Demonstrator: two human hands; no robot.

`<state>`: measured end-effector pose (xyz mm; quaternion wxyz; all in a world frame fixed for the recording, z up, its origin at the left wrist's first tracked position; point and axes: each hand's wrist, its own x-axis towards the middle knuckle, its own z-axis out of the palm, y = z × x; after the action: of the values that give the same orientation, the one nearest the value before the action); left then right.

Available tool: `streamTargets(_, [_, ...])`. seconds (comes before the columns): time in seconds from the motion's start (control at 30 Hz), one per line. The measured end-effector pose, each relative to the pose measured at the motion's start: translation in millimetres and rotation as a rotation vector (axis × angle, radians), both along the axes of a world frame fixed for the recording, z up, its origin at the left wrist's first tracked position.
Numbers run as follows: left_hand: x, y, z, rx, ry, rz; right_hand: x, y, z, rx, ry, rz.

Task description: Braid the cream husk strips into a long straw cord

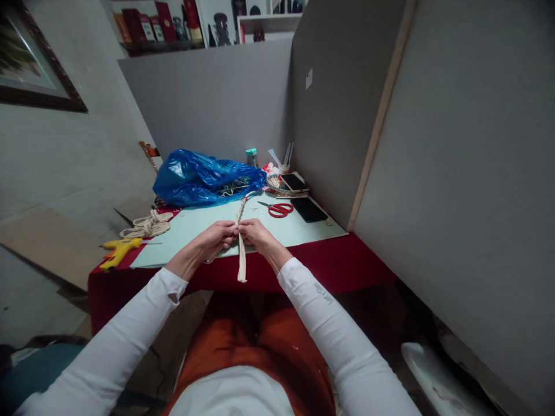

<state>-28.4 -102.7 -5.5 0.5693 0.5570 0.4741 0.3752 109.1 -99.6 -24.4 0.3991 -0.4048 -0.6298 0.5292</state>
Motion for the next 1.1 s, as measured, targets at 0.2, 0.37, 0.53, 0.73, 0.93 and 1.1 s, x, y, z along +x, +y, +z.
streamTargets(0.2, [-3,0,-9.6,-0.043,-0.023,0.030,5,-12,4.3,0.198,-0.364,-0.099])
streamTargets(0.37, [-2,0,-18.6,0.038,-0.029,0.121,5,-31,14.8,0.404,-0.726,-0.311])
streamTargets(0.53, [-3,-5,-19.7,0.054,-0.085,0.103,-10,-50,8.0,0.662,-1.044,-0.376])
streamTargets(0.73, [-9,-13,-10.8,0.034,-0.164,0.043,-22,-59,-8.9,0.810,-1.059,-0.277])
streamTargets(0.93, [-11,-10,-9.6,0.007,-0.162,-0.002,15,-42,13.3,0.577,-0.559,-0.240])
streamTargets(1.1, [-18,-10,-12.0,0.017,-0.197,-0.086,19,-12,20.4,0.268,-0.320,-0.157])
